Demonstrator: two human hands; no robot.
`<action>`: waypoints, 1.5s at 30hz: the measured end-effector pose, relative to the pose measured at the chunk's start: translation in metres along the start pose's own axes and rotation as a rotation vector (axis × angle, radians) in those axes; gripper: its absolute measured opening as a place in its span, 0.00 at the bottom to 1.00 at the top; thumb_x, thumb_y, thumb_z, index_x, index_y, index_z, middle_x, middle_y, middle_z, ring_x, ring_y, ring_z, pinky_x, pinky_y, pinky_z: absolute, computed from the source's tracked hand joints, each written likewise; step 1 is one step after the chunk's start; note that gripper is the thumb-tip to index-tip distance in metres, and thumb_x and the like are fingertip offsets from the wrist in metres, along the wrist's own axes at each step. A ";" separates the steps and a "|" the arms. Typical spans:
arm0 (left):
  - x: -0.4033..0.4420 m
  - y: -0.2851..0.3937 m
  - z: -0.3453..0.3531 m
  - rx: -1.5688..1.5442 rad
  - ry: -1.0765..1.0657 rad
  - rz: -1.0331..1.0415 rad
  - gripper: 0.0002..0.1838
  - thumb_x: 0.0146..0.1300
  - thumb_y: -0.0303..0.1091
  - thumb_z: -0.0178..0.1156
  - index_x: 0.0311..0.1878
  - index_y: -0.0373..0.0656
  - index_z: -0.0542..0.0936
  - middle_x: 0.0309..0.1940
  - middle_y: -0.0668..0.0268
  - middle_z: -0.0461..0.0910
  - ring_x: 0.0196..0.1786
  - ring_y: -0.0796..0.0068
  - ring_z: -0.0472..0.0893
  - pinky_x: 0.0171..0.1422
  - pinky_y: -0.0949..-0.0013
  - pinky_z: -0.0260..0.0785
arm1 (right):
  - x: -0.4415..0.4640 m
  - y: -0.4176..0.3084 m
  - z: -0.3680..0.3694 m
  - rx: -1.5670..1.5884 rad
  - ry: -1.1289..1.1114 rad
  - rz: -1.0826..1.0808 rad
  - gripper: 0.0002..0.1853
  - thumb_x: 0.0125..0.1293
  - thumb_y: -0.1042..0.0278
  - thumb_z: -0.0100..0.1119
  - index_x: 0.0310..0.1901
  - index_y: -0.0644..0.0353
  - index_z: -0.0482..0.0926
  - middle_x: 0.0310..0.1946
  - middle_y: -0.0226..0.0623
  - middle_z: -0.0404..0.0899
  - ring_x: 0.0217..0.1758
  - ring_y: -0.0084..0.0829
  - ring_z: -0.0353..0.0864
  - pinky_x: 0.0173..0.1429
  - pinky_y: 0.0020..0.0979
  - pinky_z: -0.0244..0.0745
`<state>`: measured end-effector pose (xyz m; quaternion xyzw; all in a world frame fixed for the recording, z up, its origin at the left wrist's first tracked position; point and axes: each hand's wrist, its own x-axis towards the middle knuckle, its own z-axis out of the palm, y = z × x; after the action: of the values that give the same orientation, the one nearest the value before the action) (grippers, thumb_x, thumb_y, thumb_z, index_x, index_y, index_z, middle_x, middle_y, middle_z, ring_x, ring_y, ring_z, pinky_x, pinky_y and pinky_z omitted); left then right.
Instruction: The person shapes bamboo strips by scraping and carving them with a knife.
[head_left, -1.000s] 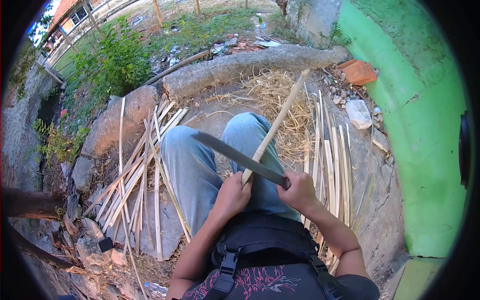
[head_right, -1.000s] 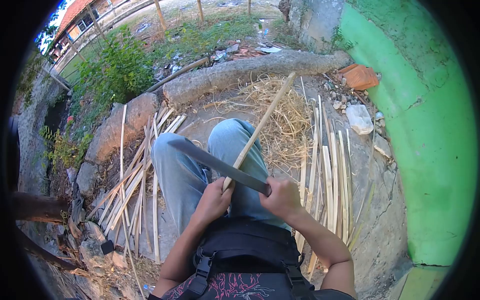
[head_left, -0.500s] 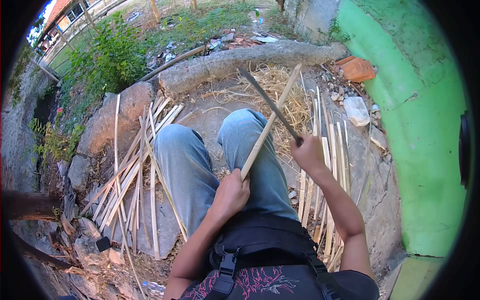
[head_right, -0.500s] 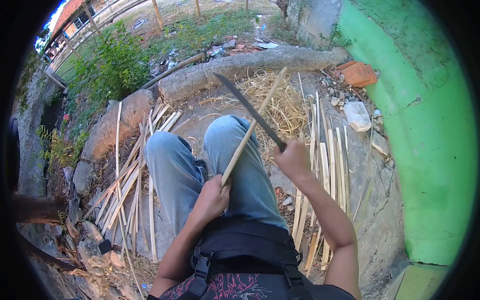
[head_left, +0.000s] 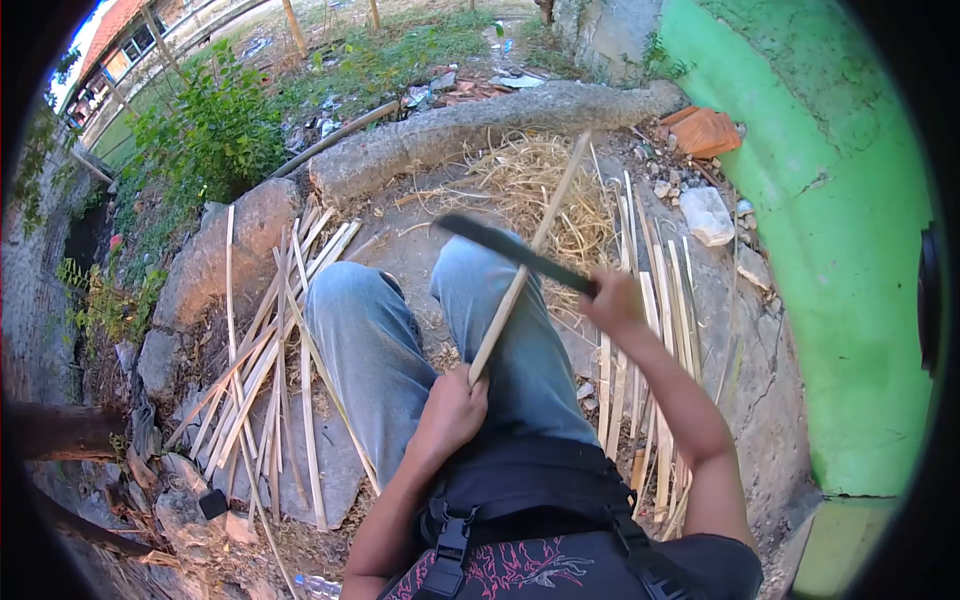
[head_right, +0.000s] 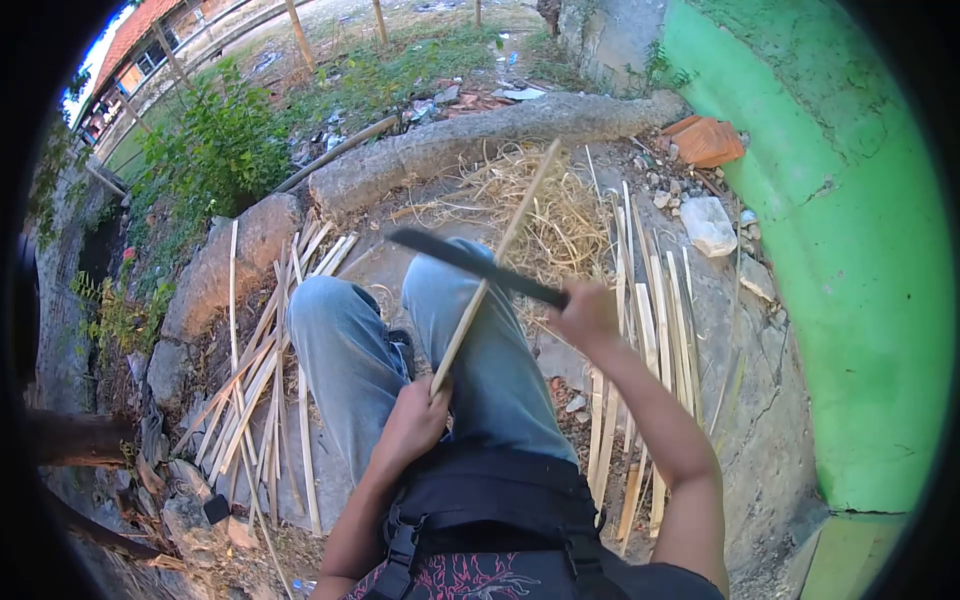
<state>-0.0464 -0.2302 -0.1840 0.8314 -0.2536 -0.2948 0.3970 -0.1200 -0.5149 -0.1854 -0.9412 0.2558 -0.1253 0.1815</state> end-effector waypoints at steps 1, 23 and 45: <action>0.006 0.004 0.000 0.016 0.001 0.009 0.21 0.73 0.41 0.49 0.32 0.29 0.73 0.24 0.41 0.76 0.30 0.42 0.79 0.39 0.52 0.69 | 0.015 0.012 0.005 -0.029 0.070 0.026 0.09 0.51 0.64 0.67 0.28 0.61 0.82 0.21 0.49 0.80 0.27 0.47 0.83 0.36 0.43 0.77; 0.004 0.014 0.001 0.166 0.022 -0.022 0.18 0.67 0.38 0.51 0.34 0.28 0.77 0.34 0.35 0.79 0.43 0.33 0.79 0.51 0.43 0.70 | 0.034 0.043 -0.011 0.053 0.190 0.274 0.14 0.57 0.61 0.60 0.27 0.65 0.84 0.23 0.56 0.82 0.26 0.46 0.85 0.32 0.43 0.78; -0.021 -0.001 -0.026 -0.149 0.053 -0.047 0.21 0.74 0.45 0.55 0.34 0.33 0.76 0.20 0.68 0.72 0.26 0.80 0.68 0.33 0.69 0.65 | -0.092 0.057 0.013 0.323 0.127 0.403 0.12 0.53 0.68 0.66 0.26 0.67 0.75 0.15 0.38 0.73 0.17 0.32 0.71 0.25 0.37 0.65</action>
<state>-0.0424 -0.2023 -0.1657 0.8127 -0.2008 -0.3002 0.4573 -0.2179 -0.5083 -0.2332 -0.8205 0.4255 -0.1849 0.3340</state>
